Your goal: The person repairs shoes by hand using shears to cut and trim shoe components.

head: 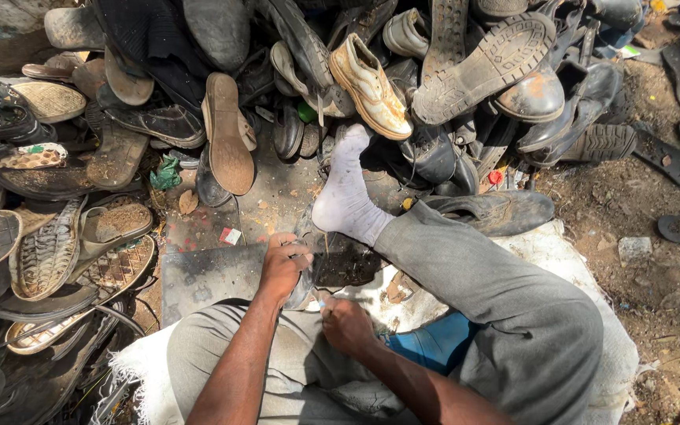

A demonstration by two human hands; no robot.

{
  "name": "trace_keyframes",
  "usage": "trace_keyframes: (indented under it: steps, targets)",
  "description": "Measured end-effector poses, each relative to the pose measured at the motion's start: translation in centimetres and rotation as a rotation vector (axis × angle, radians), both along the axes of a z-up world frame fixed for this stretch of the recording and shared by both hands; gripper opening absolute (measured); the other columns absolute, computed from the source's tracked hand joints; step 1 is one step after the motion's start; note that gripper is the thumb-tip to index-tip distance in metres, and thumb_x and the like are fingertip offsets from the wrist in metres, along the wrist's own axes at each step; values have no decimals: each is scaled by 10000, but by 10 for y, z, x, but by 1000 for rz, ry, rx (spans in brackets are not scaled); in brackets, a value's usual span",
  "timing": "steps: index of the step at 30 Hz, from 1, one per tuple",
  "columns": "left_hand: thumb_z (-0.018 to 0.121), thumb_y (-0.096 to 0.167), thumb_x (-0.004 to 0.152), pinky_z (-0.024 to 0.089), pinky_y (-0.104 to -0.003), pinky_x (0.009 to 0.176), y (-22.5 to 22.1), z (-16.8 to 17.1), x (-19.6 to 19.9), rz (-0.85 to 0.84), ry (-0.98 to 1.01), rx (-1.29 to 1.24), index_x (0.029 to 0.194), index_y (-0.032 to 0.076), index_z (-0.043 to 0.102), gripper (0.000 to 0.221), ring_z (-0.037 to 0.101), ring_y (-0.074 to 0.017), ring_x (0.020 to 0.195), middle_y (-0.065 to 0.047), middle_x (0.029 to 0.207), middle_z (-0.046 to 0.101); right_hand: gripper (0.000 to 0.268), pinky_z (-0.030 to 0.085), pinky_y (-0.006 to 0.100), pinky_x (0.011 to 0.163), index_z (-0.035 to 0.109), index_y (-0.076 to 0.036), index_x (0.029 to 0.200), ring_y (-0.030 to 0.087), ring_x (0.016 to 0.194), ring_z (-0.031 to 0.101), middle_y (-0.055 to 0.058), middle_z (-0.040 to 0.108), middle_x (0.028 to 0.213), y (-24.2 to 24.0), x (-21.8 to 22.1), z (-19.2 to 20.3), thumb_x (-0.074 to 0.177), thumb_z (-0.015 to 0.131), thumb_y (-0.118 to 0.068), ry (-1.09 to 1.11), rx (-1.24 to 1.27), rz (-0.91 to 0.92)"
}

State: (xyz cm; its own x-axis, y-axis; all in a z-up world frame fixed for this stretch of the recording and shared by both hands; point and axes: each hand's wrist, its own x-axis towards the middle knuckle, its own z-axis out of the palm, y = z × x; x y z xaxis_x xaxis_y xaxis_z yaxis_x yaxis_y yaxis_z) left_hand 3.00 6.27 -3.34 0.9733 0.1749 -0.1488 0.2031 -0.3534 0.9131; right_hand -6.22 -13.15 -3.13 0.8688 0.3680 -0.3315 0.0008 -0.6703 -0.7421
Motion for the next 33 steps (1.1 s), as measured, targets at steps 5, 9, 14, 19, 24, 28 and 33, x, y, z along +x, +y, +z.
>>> trace_keyframes:
  steps: [5, 9, 14, 19, 24, 28, 33]
  targets:
    - [804, 28, 742, 457, -308, 1022, -21, 12, 1, 99, 36, -497, 953, -23, 757, 222, 587, -211, 1199, -76, 1318, 578, 334, 515, 497, 544, 657, -64, 1261, 328, 596, 661, 209, 714, 754, -32, -33, 47, 1034, 486, -240, 81, -86, -47]
    - [845, 27, 754, 472, -396, 982, -64, 25, -4, 73, -94, -694, 984, -87, 728, 282, 585, -283, 1155, -127, 1305, 541, 350, 533, 498, 514, 664, -37, 1238, 317, 577, 679, 161, 724, 756, -66, -30, 72, 1024, 491, -254, -7, 11, -125]
    - [815, 211, 735, 355, -562, 1023, -84, 67, -56, 112, -333, 748, 1189, -141, 695, 587, 452, -492, 1185, -362, 1272, 481, 404, 520, 484, 572, 551, -100, 1388, 320, 621, 663, 181, 701, 758, -60, -14, 75, 1042, 457, -286, 113, -104, -72]
    - [698, 206, 830, 393, -530, 1005, -96, 83, -84, -227, -265, 999, 997, -76, 674, 329, 492, -425, 1217, -235, 1206, 585, 435, 537, 496, 695, 568, -190, 1428, 334, 700, 693, 198, 701, 788, -60, -35, 55, 1003, 495, -247, 183, 17, -196]
    - [714, 235, 821, 409, -540, 940, -102, 89, -89, -292, -386, 1047, 942, -59, 642, 326, 517, -430, 1155, -224, 1131, 591, 366, 550, 481, 778, 649, -109, 1324, 387, 849, 720, 230, 735, 920, -61, -42, 52, 989, 541, -209, -20, 174, -304]
    - [653, 91, 826, 428, -486, 944, -108, 97, -90, -275, -552, 835, 968, 0, 634, 170, 564, -380, 1074, -182, 1115, 623, 452, 549, 403, 896, 554, -140, 1444, 344, 971, 733, 243, 723, 1042, -60, -40, 59, 1000, 525, -218, 175, 249, -409]
    - [705, 263, 931, 429, -467, 877, -101, 105, -76, -340, -14, 893, 990, 9, 643, 269, 606, -381, 929, -189, 990, 662, 436, 500, 402, 998, 547, -43, 1437, 354, 1191, 654, 238, 663, 1306, -65, -35, 37, 1029, 549, -198, 42, 398, -333]
